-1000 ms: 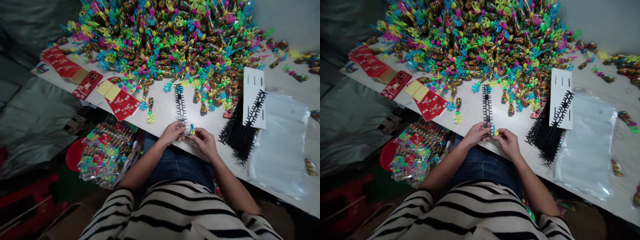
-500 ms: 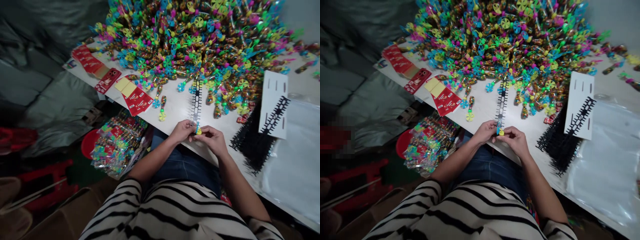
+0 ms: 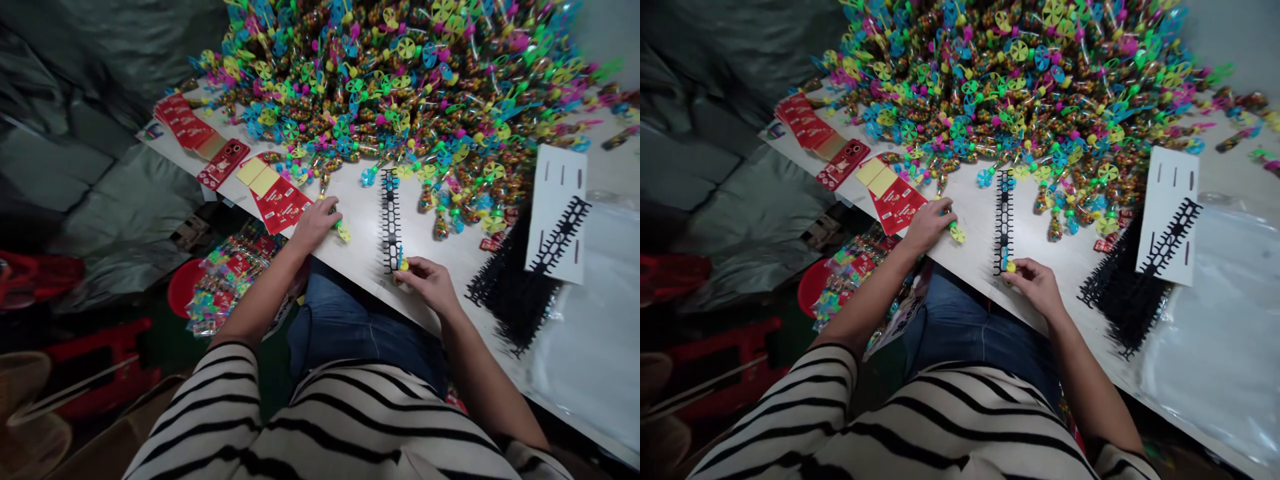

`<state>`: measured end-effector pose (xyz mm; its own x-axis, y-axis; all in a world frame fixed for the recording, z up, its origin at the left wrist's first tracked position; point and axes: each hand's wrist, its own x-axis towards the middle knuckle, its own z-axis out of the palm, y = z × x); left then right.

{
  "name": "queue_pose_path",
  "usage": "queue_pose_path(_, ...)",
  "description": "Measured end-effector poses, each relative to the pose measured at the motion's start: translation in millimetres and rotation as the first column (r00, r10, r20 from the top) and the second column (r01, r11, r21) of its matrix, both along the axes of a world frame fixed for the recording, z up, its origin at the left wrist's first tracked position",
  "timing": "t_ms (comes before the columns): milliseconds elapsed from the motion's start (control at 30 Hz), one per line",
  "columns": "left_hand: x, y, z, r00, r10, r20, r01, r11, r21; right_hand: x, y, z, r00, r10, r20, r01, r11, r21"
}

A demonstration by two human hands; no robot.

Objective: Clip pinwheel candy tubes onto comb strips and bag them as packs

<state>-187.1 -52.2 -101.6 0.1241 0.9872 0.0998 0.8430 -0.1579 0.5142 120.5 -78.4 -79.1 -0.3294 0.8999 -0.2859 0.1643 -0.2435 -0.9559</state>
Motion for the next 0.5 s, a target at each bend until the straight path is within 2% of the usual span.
queue_pose_path(100, 27.1, -6.5, 11.8, 0.955, -0.115, 0.273, 0.122, 0.993, -0.009, -6.2, -3.0, 1.3, 0.995, -0.094, -0.022, 0.095, 0.994, 0.053)
queue_pose_path(167, 51.4, -17.6, 19.2, 0.847, -0.132, 0.514, 0.197, 0.978, -0.072, -8.7, -4.4, 0.7, 0.988, -0.151, -0.035, 0.153, 0.984, 0.087)
queue_pose_path(233, 74.0, -29.2, 22.1, 0.726, -0.087, 0.682, 0.240, 0.962, -0.133, -10.5, -5.6, -2.0, 0.982, -0.185, -0.042, 0.188, 0.977, 0.104)
queue_pose_path(300, 91.1, -37.7, 20.5, 0.673, -0.033, 0.739, 0.225, 0.961, -0.161, -11.7, -7.1, -6.0, 0.979, -0.201, -0.041, 0.204, 0.974, 0.101)
queue_pose_path(400, 104.5, -43.2, 14.9, 0.695, 0.044, 0.718, 0.139, 0.971, -0.195, -12.7, -10.0, -11.3, 0.974, -0.224, -0.033, 0.226, 0.969, 0.094)
queue_pose_path(500, 108.6, -44.5, 11.5, 0.695, 0.086, 0.714, 0.108, 0.969, -0.222, -14.1, -12.5, -13.9, 0.970, -0.240, -0.041, 0.243, 0.963, 0.118)
